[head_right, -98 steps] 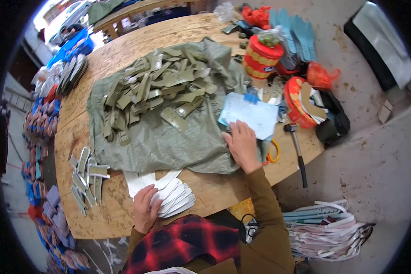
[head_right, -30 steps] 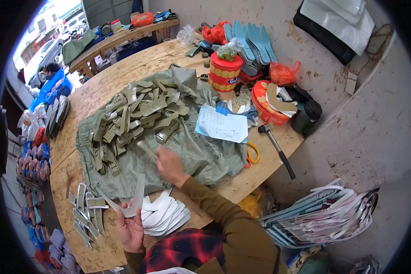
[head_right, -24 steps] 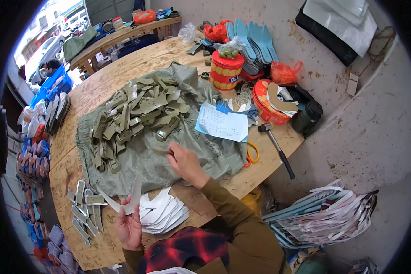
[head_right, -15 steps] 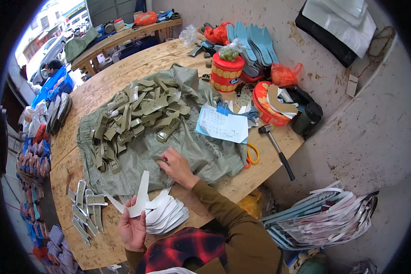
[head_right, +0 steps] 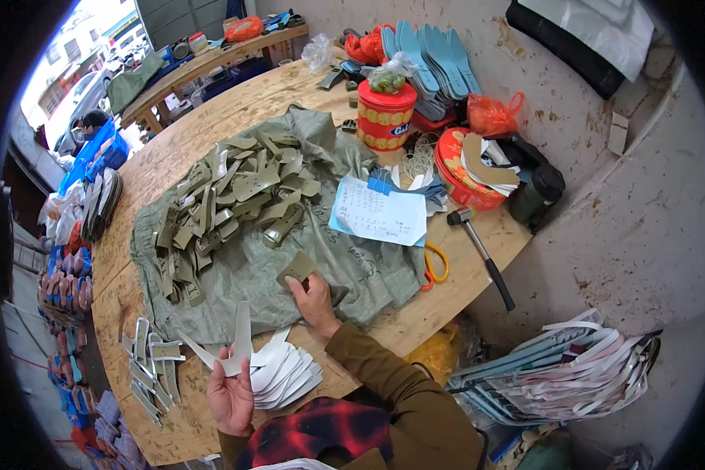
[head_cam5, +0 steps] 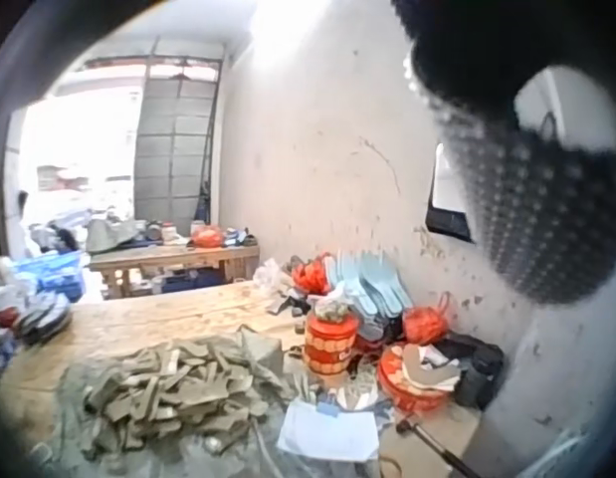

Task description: The person repeatedly picks up a white plastic shoe component and a green fabric strap from a table. They align the strap with the plastic piece and press them together by hand. The assembled units are placed into a growing pile on the table. The process is repeated continuously throughout the clip.

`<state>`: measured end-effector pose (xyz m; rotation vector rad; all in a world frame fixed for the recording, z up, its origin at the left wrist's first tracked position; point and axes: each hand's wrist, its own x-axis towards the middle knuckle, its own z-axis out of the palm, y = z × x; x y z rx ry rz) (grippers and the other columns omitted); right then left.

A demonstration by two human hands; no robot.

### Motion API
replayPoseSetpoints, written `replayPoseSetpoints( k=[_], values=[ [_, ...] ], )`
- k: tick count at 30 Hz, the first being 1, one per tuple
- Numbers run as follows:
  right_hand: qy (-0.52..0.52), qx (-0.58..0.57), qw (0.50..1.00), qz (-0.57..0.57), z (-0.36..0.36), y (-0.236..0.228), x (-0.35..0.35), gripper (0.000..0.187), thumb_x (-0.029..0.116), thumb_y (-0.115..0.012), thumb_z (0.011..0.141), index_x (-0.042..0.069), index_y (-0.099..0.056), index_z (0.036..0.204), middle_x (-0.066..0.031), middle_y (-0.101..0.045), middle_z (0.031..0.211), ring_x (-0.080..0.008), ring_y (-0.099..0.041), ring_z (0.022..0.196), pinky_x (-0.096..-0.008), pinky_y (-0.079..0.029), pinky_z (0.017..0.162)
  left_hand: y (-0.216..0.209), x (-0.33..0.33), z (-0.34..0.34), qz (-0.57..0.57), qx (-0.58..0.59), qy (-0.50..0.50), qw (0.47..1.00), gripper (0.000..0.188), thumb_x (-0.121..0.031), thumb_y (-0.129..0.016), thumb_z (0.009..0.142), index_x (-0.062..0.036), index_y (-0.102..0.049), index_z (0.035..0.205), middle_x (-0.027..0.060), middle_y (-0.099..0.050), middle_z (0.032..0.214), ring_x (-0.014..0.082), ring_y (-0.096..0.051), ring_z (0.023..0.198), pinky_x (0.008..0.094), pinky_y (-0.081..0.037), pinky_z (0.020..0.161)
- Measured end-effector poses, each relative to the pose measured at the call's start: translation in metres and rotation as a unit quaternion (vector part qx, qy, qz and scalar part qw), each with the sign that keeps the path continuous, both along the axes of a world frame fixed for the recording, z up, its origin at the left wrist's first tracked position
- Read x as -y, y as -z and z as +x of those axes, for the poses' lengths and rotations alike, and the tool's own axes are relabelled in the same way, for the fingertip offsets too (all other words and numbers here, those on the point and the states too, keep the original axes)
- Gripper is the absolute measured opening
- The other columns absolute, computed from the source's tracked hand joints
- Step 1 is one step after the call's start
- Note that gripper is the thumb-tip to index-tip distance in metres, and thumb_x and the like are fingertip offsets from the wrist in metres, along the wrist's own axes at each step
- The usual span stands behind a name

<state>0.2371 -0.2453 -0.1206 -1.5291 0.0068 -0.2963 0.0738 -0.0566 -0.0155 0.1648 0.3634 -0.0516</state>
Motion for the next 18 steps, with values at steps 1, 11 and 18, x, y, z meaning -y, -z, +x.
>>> replayPoseSetpoints(
  k=[1, 11, 18],
  values=[
    [0.0, 0.013, 1.0, -0.016, 0.0, 0.002, 0.0, 0.018, 0.017, -0.067, 0.09, 0.0, -0.061, 0.092, -0.0051, -0.062, 0.079, -0.0109, -0.056, 0.062, -0.027, -0.046, 0.059, 0.001, 0.002, 0.002, 0.008, -0.006, 0.004, 1.0, 0.033, -0.019, -0.044, 0.103, 0.0033, -0.049, 0.126, 0.0202, -0.049, 0.137, 0.0341, -0.046, 0.131, 0.0476, -0.04, 0.112],
    [-0.026, -0.031, 0.999, 0.015, -0.006, -0.01, -0.006, 0.02, 0.015, -0.064, 0.089, 0.0, -0.061, 0.102, -0.0166, -0.062, 0.093, -0.0348, -0.061, 0.086, -0.039, -0.048, 0.075, 0.004, 0.036, 0.035, -0.019, -0.027, 0.046, 0.998, 0.035, -0.025, -0.043, 0.104, -0.0051, -0.049, 0.132, 0.0195, -0.044, 0.144, 0.0355, -0.043, 0.134, 0.0544, -0.042, 0.107],
    [-0.036, -0.03, 0.998, -0.044, -0.005, -0.017, -0.003, 0.018, 0.014, -0.067, 0.088, 0.0, -0.061, 0.098, -0.0138, -0.063, 0.088, -0.0261, -0.061, 0.076, -0.0353, -0.048, 0.068, 0.001, 0.047, 0.047, -0.02, -0.074, 0.043, 0.996, 0.036, -0.026, -0.041, 0.104, -0.0078, -0.05, 0.134, 0.0166, -0.042, 0.147, 0.0343, -0.044, 0.133, 0.0548, -0.046, 0.103]
  ],
)
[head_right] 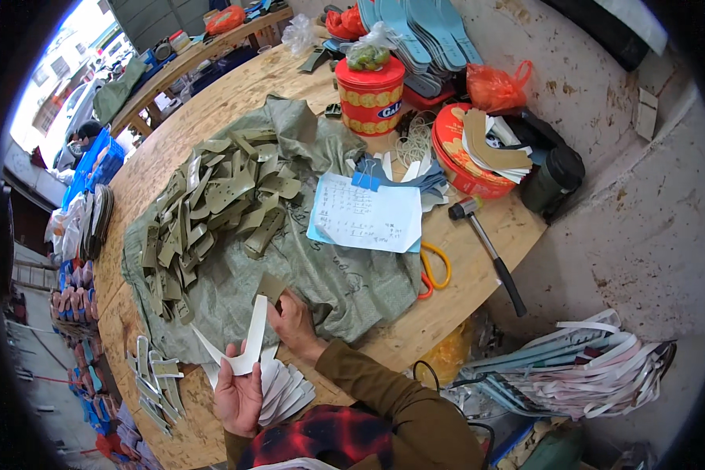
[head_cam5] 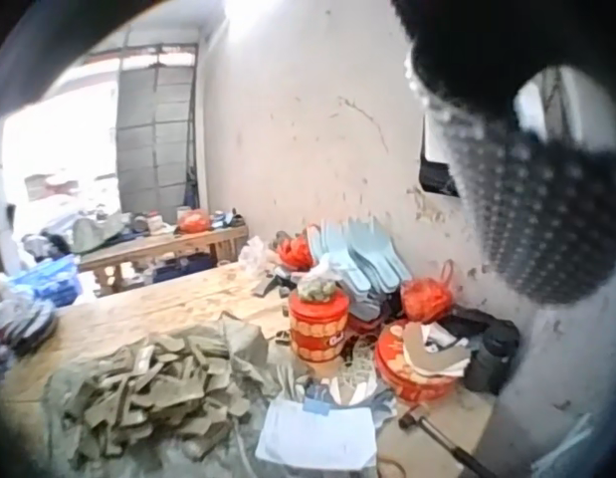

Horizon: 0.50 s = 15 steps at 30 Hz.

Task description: The person repeatedly picks up a white plastic shoe component and a green fabric strap from a table. They align the strap with the plastic piece and press them together by hand. The assembled units are placed into a growing pile on the table. The process is repeated continuously throughout the clip.

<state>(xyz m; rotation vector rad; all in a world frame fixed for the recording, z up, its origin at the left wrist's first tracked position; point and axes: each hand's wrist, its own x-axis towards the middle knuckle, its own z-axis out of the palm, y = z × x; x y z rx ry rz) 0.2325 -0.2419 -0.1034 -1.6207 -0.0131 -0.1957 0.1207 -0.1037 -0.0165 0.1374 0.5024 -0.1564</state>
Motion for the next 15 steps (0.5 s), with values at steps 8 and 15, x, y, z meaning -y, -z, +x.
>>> replayPoseSetpoints(
  k=[8, 15],
  values=[
    [0.016, 0.018, 0.999, -0.029, 0.001, 0.009, -0.004, 0.018, 0.016, -0.066, 0.088, 0.001, -0.062, 0.098, -0.0155, -0.064, 0.09, -0.0338, -0.062, 0.079, -0.0391, -0.049, 0.07, 0.003, -0.004, 0.0, -0.021, 0.049, 0.03, 0.998, 0.037, -0.025, -0.04, 0.104, -0.0088, -0.048, 0.137, 0.0111, -0.044, 0.147, 0.0321, -0.044, 0.133, 0.0523, -0.049, 0.102],
    [0.001, -0.009, 1.0, -0.028, 0.0, 0.006, -0.002, 0.02, 0.017, -0.066, 0.088, 0.001, -0.062, 0.099, -0.015, -0.064, 0.092, -0.0315, -0.063, 0.079, -0.0377, -0.049, 0.069, 0.003, -0.004, -0.002, -0.013, 0.025, -0.003, 1.0, 0.036, -0.021, -0.042, 0.104, -0.0055, -0.049, 0.135, 0.0137, -0.044, 0.146, 0.0321, -0.044, 0.133, 0.0479, -0.047, 0.105]
  ],
)
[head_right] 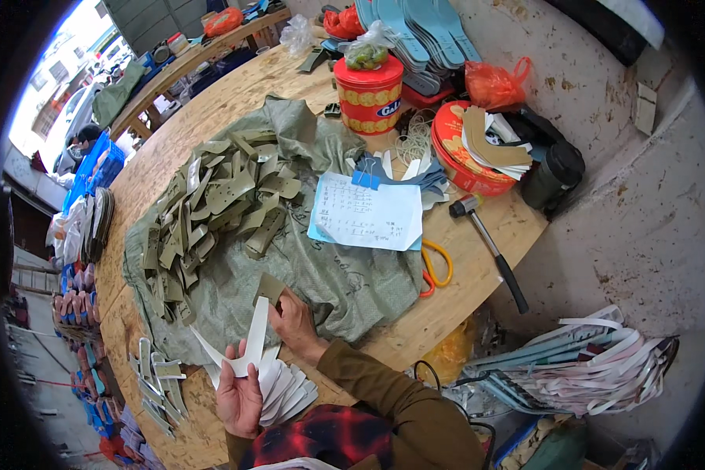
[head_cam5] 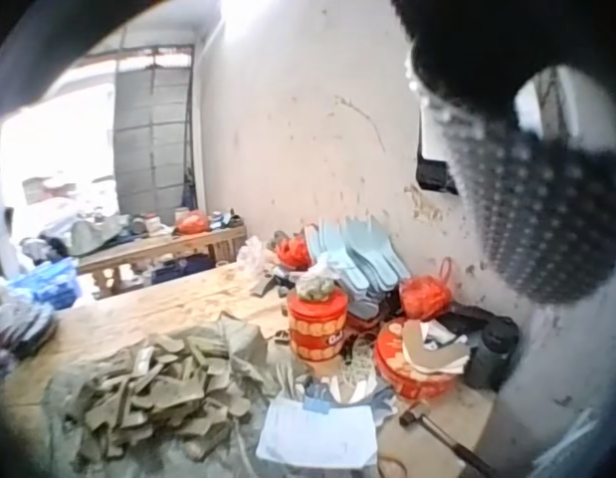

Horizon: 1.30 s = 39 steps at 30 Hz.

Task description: The person repeatedly picks up a white plastic shoe component and a green fabric strap from a table. They align the strap with the plastic piece and press them together by hand. The assembled units are placed into a growing pile on the table. The process is repeated continuously throughout the clip.

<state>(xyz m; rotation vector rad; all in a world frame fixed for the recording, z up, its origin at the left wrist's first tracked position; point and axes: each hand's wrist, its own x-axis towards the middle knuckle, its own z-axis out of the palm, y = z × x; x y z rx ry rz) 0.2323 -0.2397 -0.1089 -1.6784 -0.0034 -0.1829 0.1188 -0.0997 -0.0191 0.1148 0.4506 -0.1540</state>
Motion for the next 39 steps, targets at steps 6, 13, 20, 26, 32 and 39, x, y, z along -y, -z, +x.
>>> replayPoseSetpoints(
  k=[6, 13, 20, 26, 32, 39],
  values=[
    [-0.01, -0.005, 0.999, 0.039, -0.003, -0.004, -0.003, 0.02, 0.016, -0.063, 0.088, 0.0, -0.059, 0.099, -0.0195, -0.061, 0.093, -0.0399, -0.06, 0.084, -0.0428, -0.048, 0.071, -0.006, 0.0, -0.004, 0.034, 0.004, -0.018, 0.999, 0.035, -0.019, -0.044, 0.103, -0.0008, -0.05, 0.132, 0.0202, -0.045, 0.142, 0.0335, -0.043, 0.134, 0.0488, -0.041, 0.111],
    [-0.033, -0.093, 0.986, 0.132, 0.003, -0.002, 0.005, 0.02, 0.018, -0.068, 0.088, -0.001, -0.062, 0.093, -0.0094, -0.066, 0.084, -0.0152, -0.062, 0.067, -0.0303, -0.048, 0.06, -0.014, -0.027, -0.025, 0.024, 0.057, -0.046, 0.997, 0.037, -0.021, -0.042, 0.104, 0.0007, -0.045, 0.134, 0.0239, -0.043, 0.143, 0.0364, -0.042, 0.134, 0.0501, -0.035, 0.115],
    [-0.076, -0.073, 0.949, 0.298, -0.011, -0.062, 0.019, 0.018, 0.017, -0.067, 0.091, 0.003, -0.059, 0.099, -0.0037, -0.066, 0.088, -0.0086, -0.061, 0.067, -0.0249, -0.051, 0.063, -0.013, -0.055, -0.053, -0.006, 0.071, -0.092, 0.993, 0.039, -0.023, -0.041, 0.104, 0.0009, -0.043, 0.135, 0.0248, -0.041, 0.144, 0.0367, -0.04, 0.136, 0.051, -0.033, 0.115],
    [-0.214, -0.134, 0.931, 0.265, -0.052, -0.125, -0.005, 0.018, 0.014, -0.067, 0.091, 0.001, -0.06, 0.102, -0.0055, -0.067, 0.091, -0.0128, -0.063, 0.075, -0.0295, -0.052, 0.068, -0.012, -0.072, -0.065, 0.112, 0.082, -0.056, 0.989, 0.045, -0.025, -0.043, 0.103, -0.0005, -0.036, 0.14, 0.0255, -0.038, 0.145, 0.0346, -0.035, 0.138, 0.0459, -0.028, 0.118],
    [-0.367, 0.092, 0.926, -0.01, -0.091, -0.141, -0.046, 0.021, 0.005, -0.069, 0.083, -0.001, -0.066, 0.102, -0.01, -0.069, 0.091, -0.0179, -0.066, 0.079, -0.0307, -0.05, 0.072, -0.022, -0.067, -0.08, 0.1, 0.081, -0.024, 0.991, 0.046, -0.03, -0.034, 0.106, 0.0, -0.036, 0.141, 0.0192, -0.045, 0.141, 0.0293, -0.047, 0.129, 0.0453, -0.038, 0.113],
    [-0.434, 0.18, 0.868, -0.163, -0.1, -0.143, -0.066, 0.025, 0.008, -0.072, 0.081, 0.0, -0.066, 0.105, -0.0114, -0.068, 0.091, -0.0203, -0.066, 0.073, -0.0303, -0.051, 0.063, -0.014, -0.069, -0.098, 0.116, 0.081, -0.025, 0.99, 0.047, -0.031, -0.035, 0.106, -0.0002, -0.037, 0.142, 0.0151, -0.05, 0.137, 0.0247, -0.053, 0.123, 0.0402, -0.043, 0.108]
  ],
)
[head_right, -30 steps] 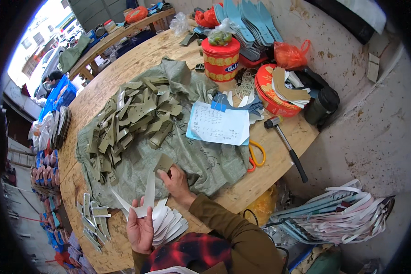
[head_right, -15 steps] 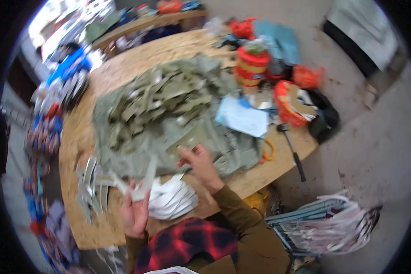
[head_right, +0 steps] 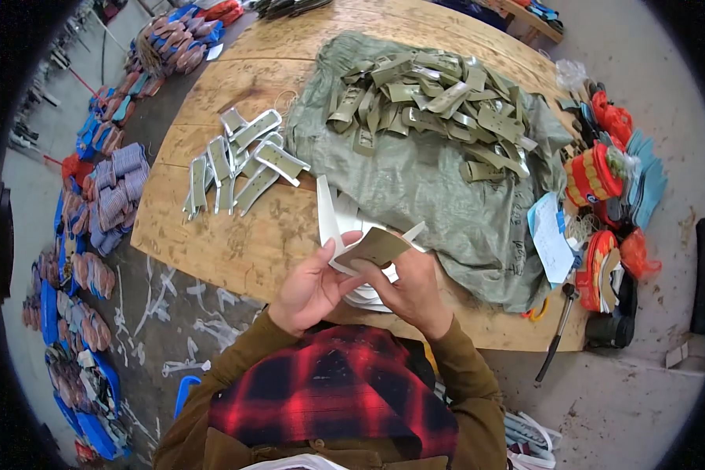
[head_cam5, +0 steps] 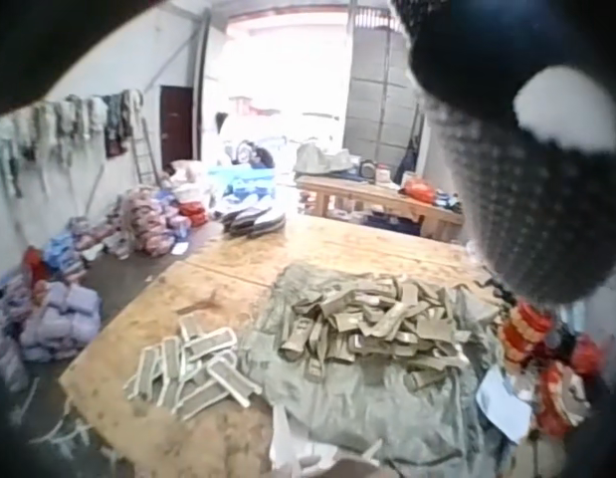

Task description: The person repeatedly picks up a white plastic shoe component and a green fabric strap from a table. They align the strap with the plastic piece and press them together by hand. The assembled units are placed into a growing pile on the table. The process is repeated continuously throughout the clip.

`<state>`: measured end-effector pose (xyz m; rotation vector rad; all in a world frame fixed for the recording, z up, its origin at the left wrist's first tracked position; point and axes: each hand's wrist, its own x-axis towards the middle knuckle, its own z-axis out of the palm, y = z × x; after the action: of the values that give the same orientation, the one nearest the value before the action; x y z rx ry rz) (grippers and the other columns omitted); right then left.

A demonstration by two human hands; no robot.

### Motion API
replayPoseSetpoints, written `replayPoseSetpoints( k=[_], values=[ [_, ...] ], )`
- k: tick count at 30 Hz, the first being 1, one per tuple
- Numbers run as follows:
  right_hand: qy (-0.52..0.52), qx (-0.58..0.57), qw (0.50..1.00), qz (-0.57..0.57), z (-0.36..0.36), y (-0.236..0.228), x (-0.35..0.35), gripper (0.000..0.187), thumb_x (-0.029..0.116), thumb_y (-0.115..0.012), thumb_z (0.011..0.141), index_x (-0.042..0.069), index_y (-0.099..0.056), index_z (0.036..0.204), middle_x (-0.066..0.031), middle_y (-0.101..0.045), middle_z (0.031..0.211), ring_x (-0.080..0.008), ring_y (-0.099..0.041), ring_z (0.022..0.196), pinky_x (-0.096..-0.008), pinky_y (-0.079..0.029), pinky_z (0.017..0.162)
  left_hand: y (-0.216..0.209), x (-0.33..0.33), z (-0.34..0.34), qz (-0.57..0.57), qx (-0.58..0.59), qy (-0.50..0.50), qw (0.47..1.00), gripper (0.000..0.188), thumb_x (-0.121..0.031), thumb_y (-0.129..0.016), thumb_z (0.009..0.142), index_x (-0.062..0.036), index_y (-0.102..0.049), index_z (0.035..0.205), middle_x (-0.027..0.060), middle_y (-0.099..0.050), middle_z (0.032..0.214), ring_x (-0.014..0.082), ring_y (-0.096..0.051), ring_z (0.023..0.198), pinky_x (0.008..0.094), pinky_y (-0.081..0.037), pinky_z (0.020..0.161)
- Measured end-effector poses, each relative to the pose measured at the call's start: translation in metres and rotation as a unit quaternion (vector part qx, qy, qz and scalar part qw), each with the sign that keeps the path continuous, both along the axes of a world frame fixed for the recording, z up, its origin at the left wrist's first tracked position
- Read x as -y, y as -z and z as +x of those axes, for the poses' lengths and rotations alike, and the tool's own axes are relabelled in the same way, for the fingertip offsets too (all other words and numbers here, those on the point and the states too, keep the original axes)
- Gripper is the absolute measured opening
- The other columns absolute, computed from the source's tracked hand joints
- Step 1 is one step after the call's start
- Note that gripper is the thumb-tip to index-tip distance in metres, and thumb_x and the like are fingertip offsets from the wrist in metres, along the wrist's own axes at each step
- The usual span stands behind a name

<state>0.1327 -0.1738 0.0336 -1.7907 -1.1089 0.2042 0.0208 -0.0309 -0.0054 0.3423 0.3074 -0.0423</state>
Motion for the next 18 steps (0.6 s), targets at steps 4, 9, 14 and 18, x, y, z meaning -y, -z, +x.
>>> replayPoseSetpoints(
  k=[4, 9, 14, 18],
  values=[
    [0.001, 0.0, 1.0, -0.007, -0.002, 0.005, 0.004, 0.027, 0.008, -0.073, 0.081, 0.0, -0.065, 0.105, -0.0109, -0.068, 0.09, -0.0201, -0.065, 0.071, -0.0293, -0.05, 0.059, -0.003, 0.003, -0.001, -0.001, 0.01, 0.014, 1.0, 0.048, -0.032, -0.035, 0.106, -0.0001, -0.037, 0.142, 0.0155, -0.05, 0.136, 0.0247, -0.055, 0.122, 0.0407, -0.042, 0.108],
    [0.0, -0.007, 1.0, 0.002, -0.003, 0.008, 0.009, 0.026, 0.007, -0.073, 0.081, -0.001, -0.064, 0.104, -0.0099, -0.068, 0.089, -0.0208, -0.065, 0.07, -0.0298, -0.049, 0.058, -0.004, 0.006, 0.0, 0.008, 0.005, 0.024, 1.0, 0.049, -0.033, -0.033, 0.106, 0.0, -0.036, 0.142, 0.0165, -0.051, 0.135, 0.025, -0.055, 0.122, 0.0416, -0.042, 0.109],
    [0.003, 0.017, 1.0, 0.019, -0.003, 0.012, 0.012, 0.025, 0.006, -0.073, 0.08, 0.0, -0.065, 0.102, -0.0102, -0.066, 0.087, -0.0215, -0.063, 0.068, -0.0306, -0.048, 0.056, -0.006, 0.008, 0.0, 0.012, -0.01, 0.026, 1.0, 0.049, -0.033, -0.031, 0.107, 0.0003, -0.035, 0.142, 0.0163, -0.051, 0.136, 0.0246, -0.055, 0.122, 0.0414, -0.041, 0.109],
    [0.005, 0.028, 0.999, 0.033, -0.004, 0.016, 0.014, 0.026, 0.004, -0.074, 0.078, 0.0, -0.064, 0.102, -0.0111, -0.065, 0.089, -0.0225, -0.063, 0.069, -0.0312, -0.048, 0.057, -0.005, 0.01, 0.0, 0.011, -0.015, 0.025, 1.0, 0.049, -0.033, -0.03, 0.107, 0.0004, -0.035, 0.142, 0.0156, -0.051, 0.136, 0.0237, -0.055, 0.12, 0.0415, -0.042, 0.109]
  ],
)
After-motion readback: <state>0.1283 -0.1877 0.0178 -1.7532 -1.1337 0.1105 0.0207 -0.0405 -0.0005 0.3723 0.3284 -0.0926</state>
